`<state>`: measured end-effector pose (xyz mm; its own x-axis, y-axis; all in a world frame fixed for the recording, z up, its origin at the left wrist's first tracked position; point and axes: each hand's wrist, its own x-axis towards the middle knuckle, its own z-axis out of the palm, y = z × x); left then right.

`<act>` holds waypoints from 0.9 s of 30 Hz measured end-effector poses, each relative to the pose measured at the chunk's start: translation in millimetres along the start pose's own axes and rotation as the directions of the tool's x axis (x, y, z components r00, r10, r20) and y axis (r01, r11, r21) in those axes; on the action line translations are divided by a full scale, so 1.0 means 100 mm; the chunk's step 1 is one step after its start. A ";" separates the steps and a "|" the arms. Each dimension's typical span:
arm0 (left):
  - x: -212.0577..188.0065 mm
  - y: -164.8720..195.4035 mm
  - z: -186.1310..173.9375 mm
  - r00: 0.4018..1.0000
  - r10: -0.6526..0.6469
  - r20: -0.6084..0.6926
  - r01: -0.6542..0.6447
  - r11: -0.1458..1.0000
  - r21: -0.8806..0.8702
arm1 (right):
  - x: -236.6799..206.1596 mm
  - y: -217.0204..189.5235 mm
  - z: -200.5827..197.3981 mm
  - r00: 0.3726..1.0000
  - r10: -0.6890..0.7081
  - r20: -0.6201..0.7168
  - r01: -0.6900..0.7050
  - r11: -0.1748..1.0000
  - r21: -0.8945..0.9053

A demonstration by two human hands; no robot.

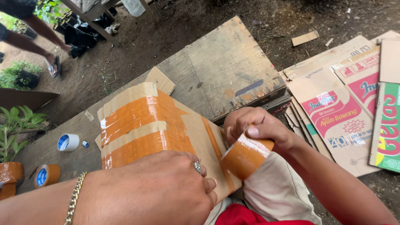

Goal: The person tapes a cardboard package with brown packing tape. They pull tape from the roll, press it onto the package, and tear it off repeatedly to secure the package on multiple sides.

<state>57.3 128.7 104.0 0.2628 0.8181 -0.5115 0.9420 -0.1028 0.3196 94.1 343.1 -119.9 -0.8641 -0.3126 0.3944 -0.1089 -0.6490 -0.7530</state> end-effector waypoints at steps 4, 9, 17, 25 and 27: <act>0.14 0.02 -0.16 0.988 -0.005 0.156 -0.003 0.998 0.055 | -0.15 -0.04 -0.17 0.963 -0.105 -0.248 0.119 0.992 0.044; 0.28 -0.13 0.00 0.916 -0.085 0.393 0.061 0.995 0.074 | -0.29 -0.09 -0.22 0.931 -0.232 -0.283 0.317 0.898 0.306; 0.77 -0.57 1.05 0.932 0.139 0.334 -0.232 0.938 0.256 | -0.49 -0.32 -0.13 0.782 -0.245 -0.574 0.421 0.886 0.196; 0.82 -0.27 -0.28 0.974 0.082 0.212 -0.018 0.958 -0.286 | -0.49 -0.53 -0.13 0.640 -0.714 -0.285 0.632 0.699 -0.334; 0.56 -0.25 -0.52 0.969 -0.197 -0.148 0.140 0.934 -0.329 | -0.44 -0.61 -0.10 0.605 -0.773 -0.190 0.664 0.621 -0.416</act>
<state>37.4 206.3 108.5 0.0380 0.8966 -0.4412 0.8479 0.2046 0.4890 133.6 403.0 -96.7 -0.5318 0.4445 0.7209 -0.8458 -0.3224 -0.4251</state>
